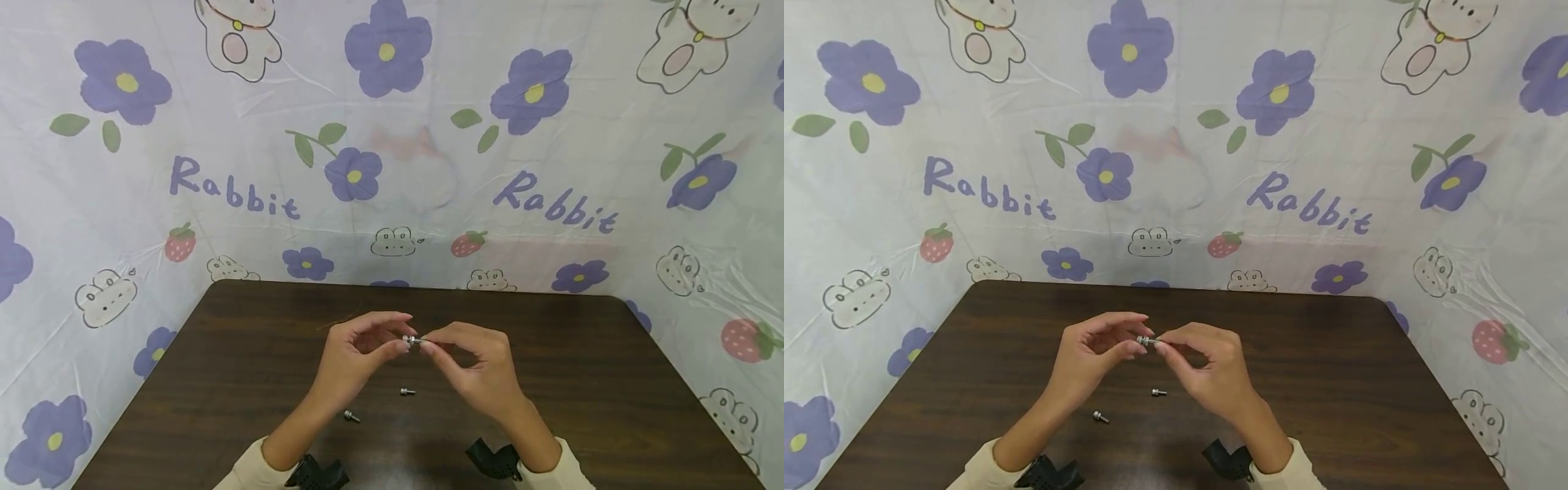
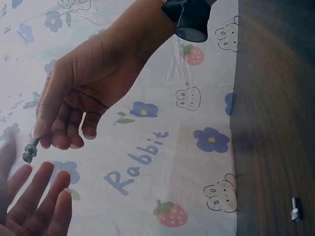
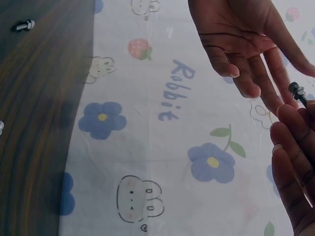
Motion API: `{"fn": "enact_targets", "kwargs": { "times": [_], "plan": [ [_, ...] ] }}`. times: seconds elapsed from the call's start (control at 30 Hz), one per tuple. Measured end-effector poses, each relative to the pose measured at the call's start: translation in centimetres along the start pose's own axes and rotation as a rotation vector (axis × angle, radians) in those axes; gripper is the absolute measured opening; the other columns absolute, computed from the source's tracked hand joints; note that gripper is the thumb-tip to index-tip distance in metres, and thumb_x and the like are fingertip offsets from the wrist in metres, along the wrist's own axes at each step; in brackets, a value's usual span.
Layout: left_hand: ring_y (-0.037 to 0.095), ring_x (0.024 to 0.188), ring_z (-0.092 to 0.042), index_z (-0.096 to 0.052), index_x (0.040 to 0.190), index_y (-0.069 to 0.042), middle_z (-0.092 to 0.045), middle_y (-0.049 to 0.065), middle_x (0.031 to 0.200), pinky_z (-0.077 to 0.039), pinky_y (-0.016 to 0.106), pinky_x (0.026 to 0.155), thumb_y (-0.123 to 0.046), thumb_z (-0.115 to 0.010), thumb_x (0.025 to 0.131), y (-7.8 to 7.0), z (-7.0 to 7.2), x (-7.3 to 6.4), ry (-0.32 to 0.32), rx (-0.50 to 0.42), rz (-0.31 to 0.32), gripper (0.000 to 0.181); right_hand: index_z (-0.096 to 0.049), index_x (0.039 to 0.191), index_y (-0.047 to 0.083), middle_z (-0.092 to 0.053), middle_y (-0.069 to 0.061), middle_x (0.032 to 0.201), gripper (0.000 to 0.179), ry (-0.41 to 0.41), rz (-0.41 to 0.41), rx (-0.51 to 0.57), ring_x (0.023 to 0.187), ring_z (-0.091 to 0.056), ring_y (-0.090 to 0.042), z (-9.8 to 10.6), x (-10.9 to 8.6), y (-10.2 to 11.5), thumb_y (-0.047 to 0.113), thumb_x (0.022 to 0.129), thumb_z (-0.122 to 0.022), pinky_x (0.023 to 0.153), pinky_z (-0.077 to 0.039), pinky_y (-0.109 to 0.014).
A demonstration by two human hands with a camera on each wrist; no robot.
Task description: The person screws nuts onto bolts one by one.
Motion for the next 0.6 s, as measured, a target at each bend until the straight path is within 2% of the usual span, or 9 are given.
{"fn": "enact_targets", "kwargs": {
  "times": [0.13, 0.3, 0.43, 0.6],
  "plan": [
    [0.019, 0.089, -0.072, -0.074, 0.118, -0.012, -0.076, 0.000, 0.105, -0.062, 0.035, 0.069, -0.009, -0.082, 0.086, -0.31, -0.02, 0.00, 0.002, 0.053, -0.047, 0.033, -0.077, 0.095, 0.004, -0.075, -0.008, 0.085, 0.019, 0.000, 0.015, 0.001, 0.070, -0.069, -0.015, 0.06, -0.01, 0.01, -0.009, 0.082, -0.079, 0.065, -0.057, -0.020],
    [0.018, 0.089, -0.072, -0.077, 0.109, -0.009, -0.076, 0.001, 0.102, -0.062, 0.035, 0.066, -0.006, -0.081, 0.086, -0.68, -0.07, 0.00, -0.002, 0.057, -0.082, 0.023, -0.077, 0.095, 0.004, -0.075, -0.008, 0.085, 0.022, 0.003, 0.014, 0.003, 0.069, -0.070, -0.015, -0.02, 0.00, 0.05, -0.012, 0.079, -0.079, 0.065, -0.057, -0.020],
    [0.018, 0.086, -0.071, -0.078, 0.105, -0.006, -0.076, 0.002, 0.100, -0.061, 0.033, 0.064, -0.005, -0.081, 0.087, -0.80, -0.13, 0.02, -0.002, 0.056, -0.096, 0.019, -0.077, 0.095, 0.004, -0.075, -0.009, 0.085, 0.022, 0.005, 0.014, 0.005, 0.069, -0.070, -0.016, -0.05, 0.01, 0.04, -0.012, 0.080, -0.079, 0.064, -0.057, -0.020],
    [0.018, 0.084, -0.071, -0.078, 0.103, -0.008, -0.076, 0.001, 0.098, -0.061, 0.033, 0.063, -0.007, -0.081, 0.087, -0.70, -0.14, 0.05, -0.005, 0.049, -0.081, 0.016, -0.077, 0.095, 0.004, -0.075, -0.008, 0.085, 0.020, 0.006, 0.017, 0.004, 0.069, -0.070, -0.016, 0.01, 0.04, 0.03, -0.010, 0.081, -0.079, 0.065, -0.057, -0.021]
  ]
}}
Point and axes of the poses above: each hand's wrist, its own x-axis towards the middle knuckle, its own z-axis out of the back of the hand, y = z × x, the point moved 8 cm from there along x, towards the middle knuckle
